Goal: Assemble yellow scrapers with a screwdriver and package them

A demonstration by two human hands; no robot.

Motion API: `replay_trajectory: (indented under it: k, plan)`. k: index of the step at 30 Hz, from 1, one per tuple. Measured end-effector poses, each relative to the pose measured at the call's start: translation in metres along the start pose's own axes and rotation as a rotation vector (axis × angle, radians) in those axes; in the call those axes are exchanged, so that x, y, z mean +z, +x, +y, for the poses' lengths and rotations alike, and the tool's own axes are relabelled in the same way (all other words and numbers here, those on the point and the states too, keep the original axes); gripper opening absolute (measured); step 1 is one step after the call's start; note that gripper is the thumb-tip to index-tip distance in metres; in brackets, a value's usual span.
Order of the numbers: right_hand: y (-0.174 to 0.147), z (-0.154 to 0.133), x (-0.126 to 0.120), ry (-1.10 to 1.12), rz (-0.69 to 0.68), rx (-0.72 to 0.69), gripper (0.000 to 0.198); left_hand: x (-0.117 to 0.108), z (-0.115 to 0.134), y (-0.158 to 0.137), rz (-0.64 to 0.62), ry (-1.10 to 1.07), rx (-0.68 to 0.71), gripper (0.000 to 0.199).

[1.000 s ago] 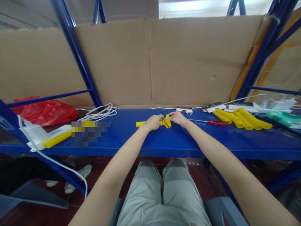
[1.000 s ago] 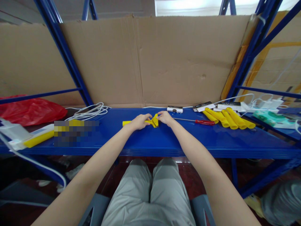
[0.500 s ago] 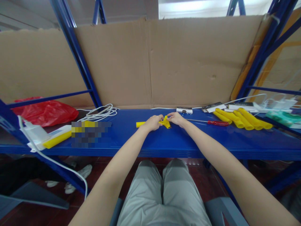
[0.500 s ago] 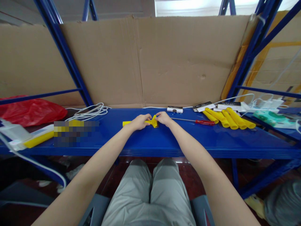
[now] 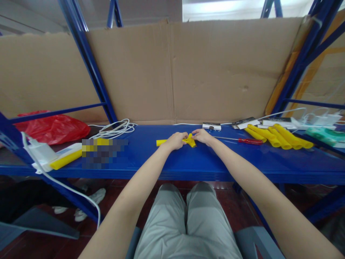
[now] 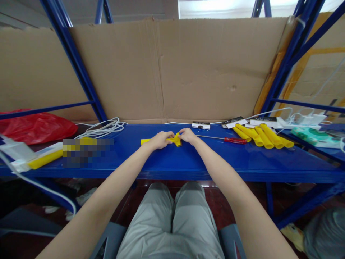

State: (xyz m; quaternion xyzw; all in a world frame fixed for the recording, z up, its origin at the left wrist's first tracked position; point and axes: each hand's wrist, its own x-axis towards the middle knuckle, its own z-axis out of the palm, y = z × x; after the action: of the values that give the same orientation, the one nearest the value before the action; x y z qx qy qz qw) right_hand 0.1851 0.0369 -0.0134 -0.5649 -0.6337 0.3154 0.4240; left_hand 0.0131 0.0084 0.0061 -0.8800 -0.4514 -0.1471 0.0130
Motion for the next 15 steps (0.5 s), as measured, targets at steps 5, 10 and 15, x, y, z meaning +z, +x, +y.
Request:
replay_trajectory:
  k: [5,10,15]
  plan:
    - [0.0002,0.0014,-0.0006,0.014,-0.001,-0.014,0.030,-0.0004,0.0003,-0.0002,-0.005,-0.006,0.040,0.040]
    - [0.0012,0.0033,-0.0021,-0.042,-0.051,-0.065,0.027,0.0019,-0.0006,0.0019,-0.019,0.020,0.055,0.036]
    - [0.0008,0.0023,-0.0053,-0.109,-0.009,-0.115,0.020,0.0044,-0.0006,0.0035,-0.011,0.029,0.052,0.033]
